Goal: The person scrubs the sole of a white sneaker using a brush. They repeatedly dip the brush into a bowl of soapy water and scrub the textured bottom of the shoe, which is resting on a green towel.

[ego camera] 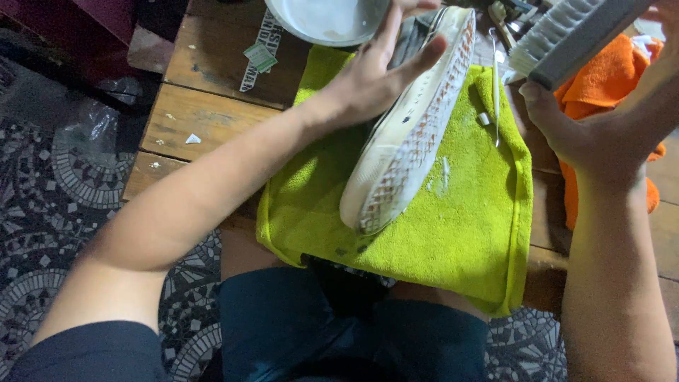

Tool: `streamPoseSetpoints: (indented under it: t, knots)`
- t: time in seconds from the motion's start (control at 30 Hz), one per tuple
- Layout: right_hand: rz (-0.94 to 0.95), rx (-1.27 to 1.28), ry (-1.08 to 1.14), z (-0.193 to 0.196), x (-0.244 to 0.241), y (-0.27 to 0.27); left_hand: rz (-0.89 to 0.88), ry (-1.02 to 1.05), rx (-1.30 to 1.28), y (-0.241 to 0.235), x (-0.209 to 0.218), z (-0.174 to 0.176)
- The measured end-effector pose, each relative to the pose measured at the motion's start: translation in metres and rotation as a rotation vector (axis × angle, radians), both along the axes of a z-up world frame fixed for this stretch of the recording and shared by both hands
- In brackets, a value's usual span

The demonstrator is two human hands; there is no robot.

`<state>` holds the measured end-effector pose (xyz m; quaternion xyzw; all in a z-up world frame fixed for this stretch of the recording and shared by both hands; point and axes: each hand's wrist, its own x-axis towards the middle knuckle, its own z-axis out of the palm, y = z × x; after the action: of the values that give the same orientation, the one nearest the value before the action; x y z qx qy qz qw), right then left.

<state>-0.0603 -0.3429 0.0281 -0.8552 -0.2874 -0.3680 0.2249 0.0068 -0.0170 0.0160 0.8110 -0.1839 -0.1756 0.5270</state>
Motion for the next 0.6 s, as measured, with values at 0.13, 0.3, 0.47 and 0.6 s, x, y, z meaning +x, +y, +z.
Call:
streamPoseSetpoints:
  t: [0.13, 0.3, 0.47, 0.6]
  knots:
    - [0.068, 0.045, 0.015, 0.010, -0.002, 0.024, -0.228, -0.186, -0.649, 0.004, 0.013, -0.059]
    - [0.265, 0.274, 0.173, 0.028, 0.023, 0.067, -0.339, -0.044, -0.942, 0.003, 0.012, -0.066]
    - [0.331, 0.032, 0.352, 0.072, 0.074, 0.118, 0.025, -0.056, -0.174, 0.004, 0.009, -0.040]
    - [0.327, -0.103, 0.411, 0.081, 0.129, 0.166, -0.014, -0.167, -0.310, 0.011, 0.004, -0.036]
